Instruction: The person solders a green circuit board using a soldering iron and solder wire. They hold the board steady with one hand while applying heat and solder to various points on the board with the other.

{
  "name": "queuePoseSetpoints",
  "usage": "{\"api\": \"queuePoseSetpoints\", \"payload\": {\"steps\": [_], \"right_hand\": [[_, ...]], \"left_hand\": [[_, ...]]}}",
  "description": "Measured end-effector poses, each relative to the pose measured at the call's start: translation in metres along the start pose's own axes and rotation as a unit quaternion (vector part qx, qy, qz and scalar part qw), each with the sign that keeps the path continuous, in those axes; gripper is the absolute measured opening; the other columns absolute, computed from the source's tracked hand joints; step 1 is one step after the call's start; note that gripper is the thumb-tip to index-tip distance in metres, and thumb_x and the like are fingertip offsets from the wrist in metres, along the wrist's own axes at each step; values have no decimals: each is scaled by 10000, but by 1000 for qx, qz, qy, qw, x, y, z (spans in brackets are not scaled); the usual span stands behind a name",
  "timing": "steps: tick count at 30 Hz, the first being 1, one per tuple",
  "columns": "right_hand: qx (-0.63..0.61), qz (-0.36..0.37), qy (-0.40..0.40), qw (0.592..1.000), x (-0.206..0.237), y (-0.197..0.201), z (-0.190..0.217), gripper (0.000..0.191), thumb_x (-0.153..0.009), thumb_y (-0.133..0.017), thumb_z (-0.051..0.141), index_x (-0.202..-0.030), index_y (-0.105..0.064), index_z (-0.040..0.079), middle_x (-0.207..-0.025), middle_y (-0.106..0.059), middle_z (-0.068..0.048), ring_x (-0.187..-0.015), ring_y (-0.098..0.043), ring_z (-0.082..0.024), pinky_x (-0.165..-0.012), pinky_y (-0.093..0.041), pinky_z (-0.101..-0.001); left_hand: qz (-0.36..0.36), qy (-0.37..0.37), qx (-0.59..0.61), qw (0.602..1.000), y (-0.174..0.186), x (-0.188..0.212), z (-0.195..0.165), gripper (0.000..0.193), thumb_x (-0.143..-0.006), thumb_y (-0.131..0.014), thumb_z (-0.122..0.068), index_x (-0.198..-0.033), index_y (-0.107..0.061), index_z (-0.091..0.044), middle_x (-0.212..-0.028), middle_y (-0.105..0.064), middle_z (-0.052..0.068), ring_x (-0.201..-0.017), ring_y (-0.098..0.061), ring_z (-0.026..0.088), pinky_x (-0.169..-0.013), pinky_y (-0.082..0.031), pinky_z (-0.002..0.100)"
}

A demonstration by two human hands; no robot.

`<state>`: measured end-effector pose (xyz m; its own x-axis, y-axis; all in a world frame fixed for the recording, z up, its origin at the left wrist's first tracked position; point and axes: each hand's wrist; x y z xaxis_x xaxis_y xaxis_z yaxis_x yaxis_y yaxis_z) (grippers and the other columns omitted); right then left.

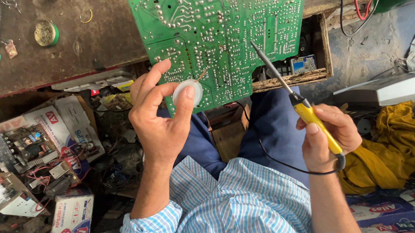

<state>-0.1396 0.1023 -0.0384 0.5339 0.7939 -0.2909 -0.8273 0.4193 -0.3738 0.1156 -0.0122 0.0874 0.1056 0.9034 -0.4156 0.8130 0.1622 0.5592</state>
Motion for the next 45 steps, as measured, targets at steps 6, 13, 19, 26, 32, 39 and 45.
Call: {"api": "queuePoseSetpoints", "payload": {"steps": [6,13,19,26,32,39,45], "right_hand": [[36,31,0,999,9,8,4,245,-982,-754,118,-1151,-652,-28,-973,-688,-165,-763,-686,-200,-670,-575,-291],[80,88,3,993,20,6,7,202,-965,-723,98,-1091,-653,-43,-915,-691,-168,-715,-686,-188,-647,-552,-265],[92,92,36,991,14,0,9,206,-961,-732,98,-1092,-664,-46,-909,-697,-163,-711,-692,-185,-652,-555,-265],[98,95,28,990,7,-6,11,194,-967,-730,71,-1105,-661,-45,-927,-702,-166,-720,-689,-176,-656,-553,-250],[111,90,36,989,5,-6,13,193,-976,-730,79,-1109,-665,-43,-906,-701,-171,-727,-694,-180,-673,-556,-252],[142,102,59,983,3,-5,14,181,-961,-721,66,-1090,-659,-45,-926,-707,-180,-716,-701,-186,-662,-552,-252],[157,96,58,981,4,-4,13,182,-954,-721,63,-1083,-654,-45,-933,-706,-184,-720,-700,-185,-658,-551,-252]], "left_hand": [[1,1,1,1000,0,0,-1,185,-973,-777,-191,-987,-730,-12,-1365,-686,149,-1294,-603,308,-1121,-483,424],[-1,6,0,1000,0,-1,-1,177,-968,-779,-182,-982,-735,-11,-1364,-688,147,-1278,-608,307,-1113,-484,428],[1,6,4,1000,-1,-1,-3,174,-978,-775,-182,-987,-737,-13,-1371,-684,149,-1288,-604,310,-1112,-490,427],[1,4,-2,1000,-1,-2,-3,188,-973,-780,-180,-984,-725,0,-1362,-687,158,-1282,-607,314,-1108,-491,430],[-2,5,-1,1000,-1,-2,-4,193,-968,-779,-179,-970,-718,5,-1360,-689,159,-1276,-608,316,-1097,-498,431],[2,15,3,1000,-1,-1,-5,200,-969,-778,-188,-973,-729,5,-1365,-689,157,-1291,-592,311,-1092,-499,426],[3,21,13,1000,-2,-1,-5,210,-972,-776,-208,-983,-745,-1,-1369,-687,157,-1301,-581,307,-1097,-498,426]]}}
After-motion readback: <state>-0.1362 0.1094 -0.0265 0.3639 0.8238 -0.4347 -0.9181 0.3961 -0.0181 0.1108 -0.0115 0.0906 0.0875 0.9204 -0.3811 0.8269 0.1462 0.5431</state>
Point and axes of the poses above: each hand's wrist, its own x-axis away from the middle knuckle, its own y-axis out of the back of the hand, z = x × y
